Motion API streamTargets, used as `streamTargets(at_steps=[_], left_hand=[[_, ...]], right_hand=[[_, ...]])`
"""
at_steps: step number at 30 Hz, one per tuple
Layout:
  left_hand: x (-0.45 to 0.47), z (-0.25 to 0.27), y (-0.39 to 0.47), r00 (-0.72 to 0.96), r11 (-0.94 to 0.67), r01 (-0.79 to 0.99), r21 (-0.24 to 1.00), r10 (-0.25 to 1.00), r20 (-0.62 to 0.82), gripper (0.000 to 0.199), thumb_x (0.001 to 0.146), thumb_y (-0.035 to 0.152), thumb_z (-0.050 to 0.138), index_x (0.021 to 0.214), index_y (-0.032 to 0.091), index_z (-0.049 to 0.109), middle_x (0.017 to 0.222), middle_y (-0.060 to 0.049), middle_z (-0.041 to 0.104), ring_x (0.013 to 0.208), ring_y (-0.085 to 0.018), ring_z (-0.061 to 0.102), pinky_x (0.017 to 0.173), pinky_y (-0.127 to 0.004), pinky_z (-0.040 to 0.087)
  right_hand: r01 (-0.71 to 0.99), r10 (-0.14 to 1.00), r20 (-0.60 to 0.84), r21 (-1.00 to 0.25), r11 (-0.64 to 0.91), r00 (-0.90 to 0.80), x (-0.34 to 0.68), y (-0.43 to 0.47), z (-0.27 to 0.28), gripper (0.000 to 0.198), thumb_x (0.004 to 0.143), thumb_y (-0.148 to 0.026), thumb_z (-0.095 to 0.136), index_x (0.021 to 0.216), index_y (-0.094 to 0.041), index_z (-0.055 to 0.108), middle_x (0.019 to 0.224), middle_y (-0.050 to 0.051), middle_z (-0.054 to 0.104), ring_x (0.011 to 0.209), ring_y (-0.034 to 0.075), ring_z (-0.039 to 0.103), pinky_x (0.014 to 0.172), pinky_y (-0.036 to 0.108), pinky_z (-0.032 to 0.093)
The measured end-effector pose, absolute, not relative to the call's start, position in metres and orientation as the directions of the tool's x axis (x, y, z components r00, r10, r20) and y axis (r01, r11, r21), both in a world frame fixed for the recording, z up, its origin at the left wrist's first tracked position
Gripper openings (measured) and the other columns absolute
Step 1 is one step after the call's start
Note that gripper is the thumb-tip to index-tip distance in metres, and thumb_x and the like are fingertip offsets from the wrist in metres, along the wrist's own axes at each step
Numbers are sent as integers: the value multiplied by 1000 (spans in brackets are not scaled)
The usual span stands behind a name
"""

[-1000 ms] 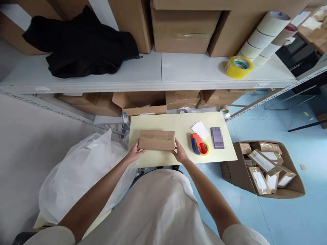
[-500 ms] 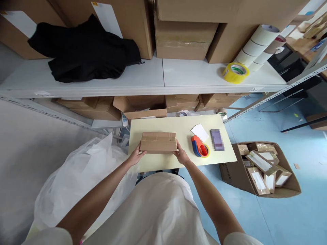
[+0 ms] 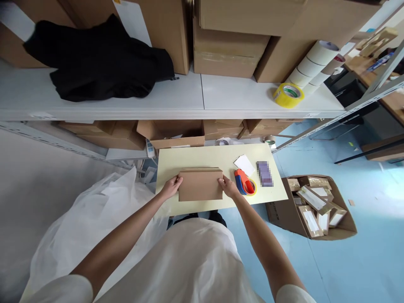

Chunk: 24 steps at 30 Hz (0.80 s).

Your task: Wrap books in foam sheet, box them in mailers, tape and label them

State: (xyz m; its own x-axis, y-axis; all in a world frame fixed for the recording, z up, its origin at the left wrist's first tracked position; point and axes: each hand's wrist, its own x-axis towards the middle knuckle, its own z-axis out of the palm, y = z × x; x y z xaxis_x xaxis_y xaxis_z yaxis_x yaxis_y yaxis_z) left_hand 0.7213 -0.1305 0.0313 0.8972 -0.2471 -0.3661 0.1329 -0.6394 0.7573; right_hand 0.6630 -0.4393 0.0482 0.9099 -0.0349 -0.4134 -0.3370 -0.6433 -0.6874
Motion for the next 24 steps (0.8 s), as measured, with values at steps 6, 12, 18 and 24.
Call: streamTargets(at_steps=[6, 12, 18, 24], left_hand=[[733, 17, -152, 871, -677, 242, 695, -165, -463, 51, 87, 48, 47, 127, 16, 54, 97, -10, 70, 91, -24, 66, 81, -32, 48], [729, 25, -156, 928, -770, 179, 613, -75, -365, 65, 83, 44, 55, 138, 13, 41, 117, -17, 60, 108, -27, 59, 93, -38, 45], [726, 60, -192, 987, -924, -93, 370, -136, -91, 78, 80, 44, 57, 144, 10, 30, 145, -24, 33, 136, -36, 30, 106, -50, 31], [749, 71, -269, 841, -878, -397, 266, -465, -277, 123, 51, 68, 72, 149, 16, 19, 156, -22, 10, 142, -43, 10, 111, -60, 9]], right_hand=[[-411, -93, -465, -649, -640, 880, 680, -446, 38, 49, 90, -47, 43, 133, -25, 49, 99, 7, 68, 90, 22, 64, 77, 33, 50], [-385, -100, -424, -665, -641, 900, 697, -439, 26, 63, 85, -49, 51, 139, -18, 41, 104, 11, 64, 90, 22, 62, 76, 34, 51], [-170, -175, -60, -662, -730, 983, 645, -468, 20, 52, 89, -45, 44, 131, -14, 46, 111, 16, 59, 92, 25, 59, 85, 44, 48], [-294, -260, -138, -483, -825, 956, 597, -526, 7, 41, 84, -45, 54, 112, -15, 54, 101, 16, 60, 98, 32, 57, 83, 47, 46]])
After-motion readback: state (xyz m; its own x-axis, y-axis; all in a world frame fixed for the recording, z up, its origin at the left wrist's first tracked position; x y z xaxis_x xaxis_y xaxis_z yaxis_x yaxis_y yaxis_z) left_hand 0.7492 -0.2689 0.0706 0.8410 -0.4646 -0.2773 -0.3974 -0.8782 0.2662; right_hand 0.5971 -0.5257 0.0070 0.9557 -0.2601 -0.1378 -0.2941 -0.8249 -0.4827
